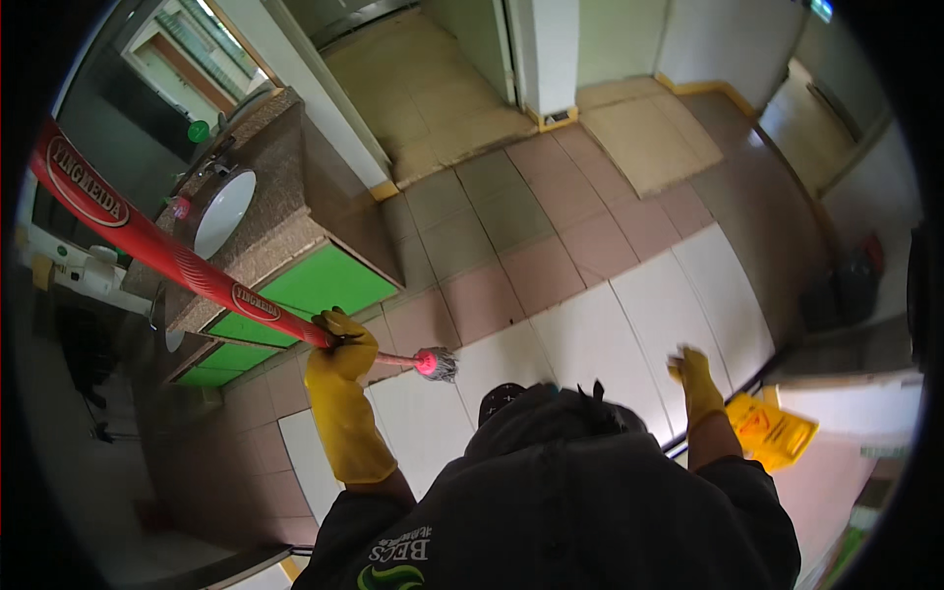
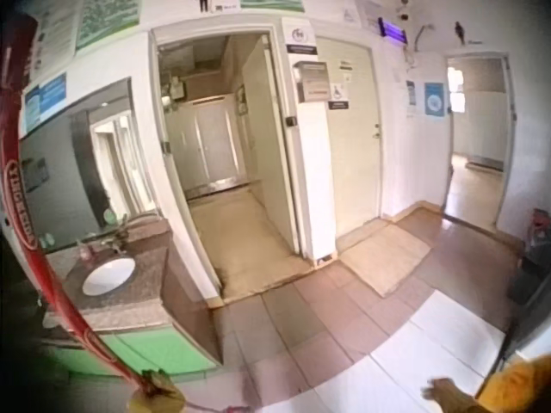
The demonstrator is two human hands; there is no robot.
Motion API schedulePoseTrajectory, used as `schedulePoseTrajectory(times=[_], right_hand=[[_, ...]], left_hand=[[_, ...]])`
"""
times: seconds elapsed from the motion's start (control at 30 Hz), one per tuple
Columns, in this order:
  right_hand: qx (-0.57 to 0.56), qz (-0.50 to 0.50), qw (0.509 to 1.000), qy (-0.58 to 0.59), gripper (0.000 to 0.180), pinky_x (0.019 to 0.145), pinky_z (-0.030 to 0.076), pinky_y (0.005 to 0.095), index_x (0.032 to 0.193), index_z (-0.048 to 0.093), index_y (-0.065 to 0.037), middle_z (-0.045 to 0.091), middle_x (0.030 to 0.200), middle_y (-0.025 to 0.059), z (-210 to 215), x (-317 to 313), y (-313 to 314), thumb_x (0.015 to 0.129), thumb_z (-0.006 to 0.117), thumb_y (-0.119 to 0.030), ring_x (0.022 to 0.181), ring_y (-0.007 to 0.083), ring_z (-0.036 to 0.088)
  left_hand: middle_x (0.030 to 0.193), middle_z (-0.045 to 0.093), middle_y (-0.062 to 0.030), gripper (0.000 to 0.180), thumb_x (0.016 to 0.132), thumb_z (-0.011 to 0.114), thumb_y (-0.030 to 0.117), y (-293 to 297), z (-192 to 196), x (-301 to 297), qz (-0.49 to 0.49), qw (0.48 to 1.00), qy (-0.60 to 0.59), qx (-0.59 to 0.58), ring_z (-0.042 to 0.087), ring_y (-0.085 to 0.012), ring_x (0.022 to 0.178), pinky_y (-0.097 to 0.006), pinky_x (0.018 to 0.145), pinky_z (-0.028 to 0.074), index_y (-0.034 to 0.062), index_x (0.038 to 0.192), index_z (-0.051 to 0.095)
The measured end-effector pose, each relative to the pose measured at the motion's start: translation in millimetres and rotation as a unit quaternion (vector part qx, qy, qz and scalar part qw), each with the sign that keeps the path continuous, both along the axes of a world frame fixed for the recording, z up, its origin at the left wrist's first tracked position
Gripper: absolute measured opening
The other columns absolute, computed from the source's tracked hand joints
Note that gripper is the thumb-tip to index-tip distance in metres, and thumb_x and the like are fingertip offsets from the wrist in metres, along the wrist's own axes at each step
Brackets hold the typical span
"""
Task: The person mops the wet tiled outdoor floor with a mop, then enters the restroom carrying the mop.
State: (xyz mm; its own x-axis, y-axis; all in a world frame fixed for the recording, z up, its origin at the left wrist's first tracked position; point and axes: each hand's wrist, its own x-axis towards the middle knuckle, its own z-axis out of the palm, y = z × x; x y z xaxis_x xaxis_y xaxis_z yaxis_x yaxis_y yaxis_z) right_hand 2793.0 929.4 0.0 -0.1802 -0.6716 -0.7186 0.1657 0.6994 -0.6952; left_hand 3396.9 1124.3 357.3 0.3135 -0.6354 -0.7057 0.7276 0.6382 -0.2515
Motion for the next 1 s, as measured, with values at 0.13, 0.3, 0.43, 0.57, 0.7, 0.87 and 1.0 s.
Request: schedulePoseTrajectory(times=[0.13, 0.3, 0.43, 0.57, 0.7, 0.87, 1.0], right_hand=[[-0.216, 0.313, 0.922, -0.072, 0.048, 0.073, 0.050, 0.0302, 0.125, 0.046, -0.004, 0.062, 0.104, 0.0141, 214, 254, -186, 0.088, 0.056, -0.033, 0.084, 0.0197, 0.061], [-0.458, 0.522, 0.659, -0.288, 0.056, 0.090, 0.042, 0.0287, 0.134, 0.037, -0.009, 0.054, 0.118, 0.0091, 404, 508, -234, 0.084, 0.062, -0.016, 0.107, 0.0155, 0.051], [-0.489, 0.554, 0.562, -0.371, 0.056, 0.091, 0.040, 0.0280, 0.134, 0.035, -0.003, 0.057, 0.115, 0.0080, 491, 605, -269, 0.086, 0.059, -0.018, 0.106, 0.0123, 0.050], [-0.440, 0.409, 0.724, -0.339, 0.038, 0.049, 0.037, 0.0263, 0.089, 0.062, 0.003, 0.046, 0.048, -0.0007, 525, 660, -338, 0.087, 0.056, -0.035, 0.048, 0.0108, 0.044], [-0.473, 0.348, 0.711, -0.386, 0.045, 0.039, 0.027, 0.0249, 0.067, 0.062, 0.002, 0.035, 0.039, -0.0019, 551, 690, -440, 0.081, 0.063, -0.041, 0.036, 0.0087, 0.032], [-0.528, 0.382, 0.528, -0.545, 0.052, 0.042, 0.022, 0.0250, 0.083, 0.061, 0.006, 0.023, 0.041, -0.0051, 587, 724, -589, 0.089, 0.044, -0.043, 0.039, 0.0086, 0.022], [-0.550, 0.469, 0.414, -0.553, 0.035, 0.055, 0.027, 0.0231, 0.084, 0.056, 0.008, 0.028, 0.044, -0.0053, 629, 739, -698, 0.088, 0.040, -0.024, 0.050, 0.0072, 0.030]], left_hand=[[0.051, 0.045, 0.0020, 0.022, 0.080, 0.054, 0.012, -106, 12, 23, 0.003, 0.998, -0.061, 0.007, 0.048, -0.0132, 0.042, -0.026, 0.044, 0.051, 0.0090, 0.060, 0.048], [0.050, 0.037, 0.0025, 0.019, 0.077, 0.045, 0.012, -246, -8, 68, -0.031, 0.996, -0.053, -0.069, 0.039, -0.0112, 0.042, -0.025, 0.040, 0.036, 0.0128, 0.058, 0.041], [0.065, 0.055, -0.0067, 0.015, 0.085, 0.042, 0.004, -380, -22, 101, -0.059, 0.962, -0.218, -0.152, 0.056, -0.0186, 0.053, -0.029, 0.050, 0.050, -0.0013, 0.089, 0.055], [0.085, 0.065, -0.0093, 0.028, 0.089, 0.035, 0.018, -507, -6, 149, -0.090, 0.981, -0.077, -0.156, 0.064, -0.0244, 0.081, -0.040, 0.075, 0.051, 0.0045, 0.093, 0.059], [0.091, 0.064, -0.0120, 0.030, 0.087, 0.044, 0.027, -605, 41, 167, -0.136, 0.955, -0.165, -0.205, 0.062, -0.0254, 0.086, -0.040, 0.080, 0.052, 0.0012, 0.098, 0.055], [0.090, 0.063, -0.0103, 0.033, 0.081, 0.058, 0.034, -716, 108, 196, -0.137, 0.953, -0.182, -0.201, 0.061, -0.0236, 0.091, -0.039, 0.087, 0.049, 0.0030, 0.094, 0.057], [0.109, 0.054, -0.0142, 0.060, 0.079, 0.057, 0.051, -808, 144, 234, -0.166, 0.881, -0.361, -0.259, 0.049, -0.0290, 0.108, -0.041, 0.095, 0.041, 0.0000, 0.109, 0.050]])
